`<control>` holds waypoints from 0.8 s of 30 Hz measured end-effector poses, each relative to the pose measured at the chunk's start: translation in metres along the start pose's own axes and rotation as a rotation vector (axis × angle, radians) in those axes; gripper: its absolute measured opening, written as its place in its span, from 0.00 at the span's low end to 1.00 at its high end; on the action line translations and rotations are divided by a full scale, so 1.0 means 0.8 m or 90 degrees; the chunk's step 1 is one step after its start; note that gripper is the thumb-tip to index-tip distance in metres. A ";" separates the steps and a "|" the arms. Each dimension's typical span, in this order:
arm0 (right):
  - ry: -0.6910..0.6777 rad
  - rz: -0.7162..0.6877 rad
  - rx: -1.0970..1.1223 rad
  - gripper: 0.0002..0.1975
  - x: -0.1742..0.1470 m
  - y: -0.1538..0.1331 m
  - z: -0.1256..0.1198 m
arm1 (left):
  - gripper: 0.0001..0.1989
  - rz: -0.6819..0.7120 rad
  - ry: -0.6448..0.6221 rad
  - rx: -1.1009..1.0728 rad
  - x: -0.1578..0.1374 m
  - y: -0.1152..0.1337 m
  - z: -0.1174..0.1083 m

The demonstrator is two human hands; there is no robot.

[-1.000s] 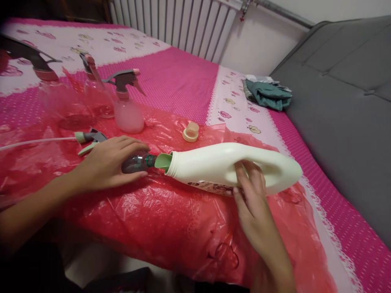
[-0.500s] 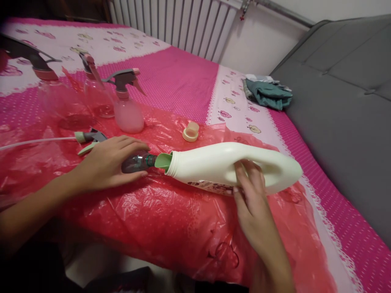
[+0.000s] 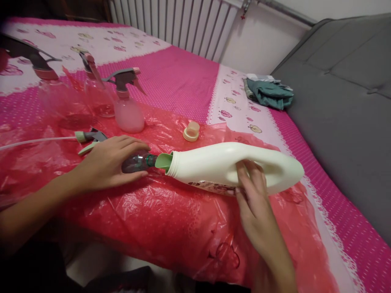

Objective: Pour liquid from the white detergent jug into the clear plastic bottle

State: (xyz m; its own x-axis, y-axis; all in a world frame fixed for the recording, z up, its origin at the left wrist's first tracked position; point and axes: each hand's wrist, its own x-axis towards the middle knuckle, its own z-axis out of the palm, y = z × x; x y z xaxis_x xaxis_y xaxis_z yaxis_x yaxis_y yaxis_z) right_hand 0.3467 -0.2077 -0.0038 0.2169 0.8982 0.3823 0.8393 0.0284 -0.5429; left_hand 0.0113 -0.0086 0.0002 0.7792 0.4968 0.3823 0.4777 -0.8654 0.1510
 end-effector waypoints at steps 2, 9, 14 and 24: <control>0.001 -0.008 -0.002 0.25 0.000 0.000 0.000 | 0.22 -0.001 -0.001 0.001 0.000 0.000 0.000; 0.006 -0.027 -0.008 0.25 0.003 -0.003 0.001 | 0.22 0.009 0.006 0.000 0.000 -0.001 0.001; 0.004 -0.031 -0.001 0.25 0.002 -0.003 0.002 | 0.22 0.003 0.003 -0.003 -0.001 0.000 0.000; -0.008 -0.025 0.020 0.25 -0.003 0.001 -0.002 | 0.23 0.008 0.003 0.012 0.000 0.000 0.000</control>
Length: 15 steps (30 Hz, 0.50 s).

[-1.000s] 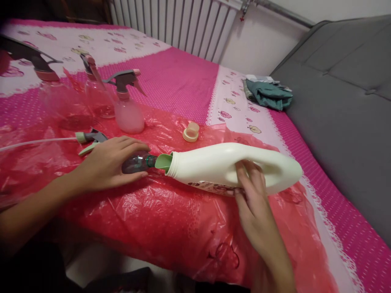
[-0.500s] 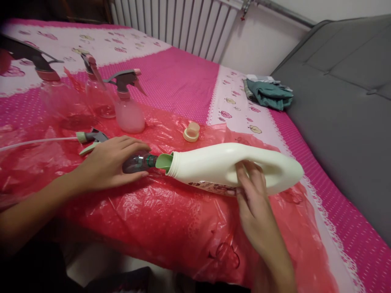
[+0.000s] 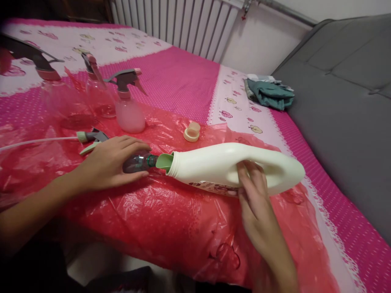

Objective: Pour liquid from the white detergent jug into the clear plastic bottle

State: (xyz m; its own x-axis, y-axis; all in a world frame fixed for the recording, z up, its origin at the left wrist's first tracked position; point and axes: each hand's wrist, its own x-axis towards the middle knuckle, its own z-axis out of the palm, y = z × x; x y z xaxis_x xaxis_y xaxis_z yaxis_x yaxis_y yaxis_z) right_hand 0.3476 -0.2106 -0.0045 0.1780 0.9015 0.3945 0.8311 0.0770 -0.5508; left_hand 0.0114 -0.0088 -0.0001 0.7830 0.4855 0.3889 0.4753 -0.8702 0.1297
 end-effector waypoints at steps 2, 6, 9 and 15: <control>0.002 -0.004 -0.005 0.25 0.002 0.000 0.000 | 0.23 0.000 0.002 0.001 0.000 0.000 0.001; 0.009 -0.018 -0.020 0.26 0.005 -0.001 0.000 | 0.22 -0.001 0.002 -0.003 0.000 0.000 0.001; 0.010 -0.021 -0.027 0.26 0.006 -0.002 0.000 | 0.22 -0.012 -0.006 -0.012 0.001 0.001 0.000; 0.008 -0.017 -0.022 0.27 0.005 -0.002 0.000 | 0.22 -0.026 -0.020 -0.015 0.002 0.002 -0.003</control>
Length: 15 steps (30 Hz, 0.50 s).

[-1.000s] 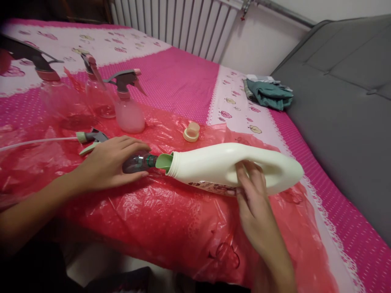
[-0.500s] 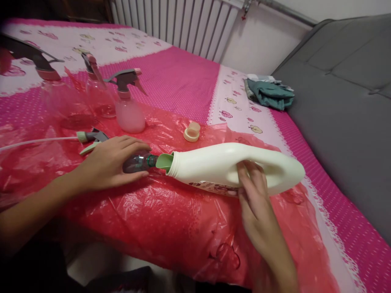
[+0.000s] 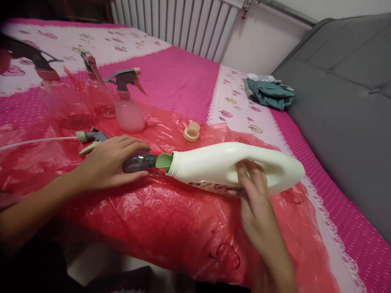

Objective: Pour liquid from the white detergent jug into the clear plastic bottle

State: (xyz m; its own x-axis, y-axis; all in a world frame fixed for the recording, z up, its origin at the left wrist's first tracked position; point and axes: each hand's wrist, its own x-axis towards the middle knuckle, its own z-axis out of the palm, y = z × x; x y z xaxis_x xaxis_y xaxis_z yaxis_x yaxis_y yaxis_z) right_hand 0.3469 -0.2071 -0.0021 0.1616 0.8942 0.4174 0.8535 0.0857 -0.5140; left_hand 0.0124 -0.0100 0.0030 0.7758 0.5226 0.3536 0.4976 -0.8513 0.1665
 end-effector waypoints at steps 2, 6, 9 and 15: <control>0.003 0.003 0.000 0.27 0.000 0.000 0.000 | 0.22 -0.006 -0.006 -0.001 0.000 0.000 0.000; -0.004 0.023 -0.001 0.25 0.000 -0.001 -0.001 | 0.23 -0.006 -0.010 -0.005 0.000 -0.001 0.001; -0.005 0.036 -0.015 0.25 -0.001 -0.001 -0.001 | 0.23 -0.005 -0.006 -0.007 -0.001 -0.001 0.002; 0.004 0.027 -0.027 0.25 0.000 -0.004 0.001 | 0.23 0.005 0.001 0.000 0.000 -0.001 0.002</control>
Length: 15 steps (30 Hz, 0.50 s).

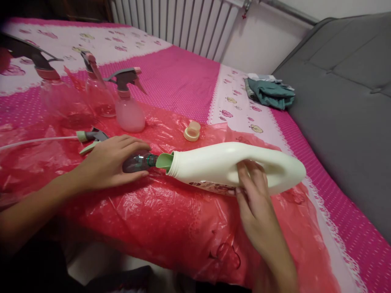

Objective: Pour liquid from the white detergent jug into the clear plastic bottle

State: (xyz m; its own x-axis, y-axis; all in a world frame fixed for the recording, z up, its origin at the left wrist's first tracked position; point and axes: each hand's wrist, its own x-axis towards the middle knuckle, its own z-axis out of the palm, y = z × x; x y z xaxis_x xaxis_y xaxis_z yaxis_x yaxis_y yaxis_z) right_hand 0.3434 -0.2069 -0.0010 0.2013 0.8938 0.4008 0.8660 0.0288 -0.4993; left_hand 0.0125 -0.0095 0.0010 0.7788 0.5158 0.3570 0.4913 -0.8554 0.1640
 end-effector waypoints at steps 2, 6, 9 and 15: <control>0.004 -0.002 0.002 0.25 0.001 0.000 0.000 | 0.22 0.003 0.001 0.006 0.000 0.000 0.000; -0.003 0.011 0.008 0.26 0.001 0.002 0.000 | 0.22 -0.003 -0.003 0.006 0.000 0.000 -0.002; -0.003 0.013 0.006 0.26 0.000 0.004 -0.001 | 0.23 -0.003 0.000 -0.003 0.000 0.001 -0.002; -0.003 0.003 0.002 0.25 0.001 0.002 0.000 | 0.23 -0.008 0.002 -0.018 0.000 0.000 -0.001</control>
State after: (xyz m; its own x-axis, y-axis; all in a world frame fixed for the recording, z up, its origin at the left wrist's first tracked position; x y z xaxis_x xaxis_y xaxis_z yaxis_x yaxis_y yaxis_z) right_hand 0.3450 -0.2063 -0.0011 0.2036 0.8961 0.3945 0.8637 0.0253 -0.5033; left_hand 0.0122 -0.0095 0.0017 0.7713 0.5262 0.3580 0.4899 -0.8500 0.1937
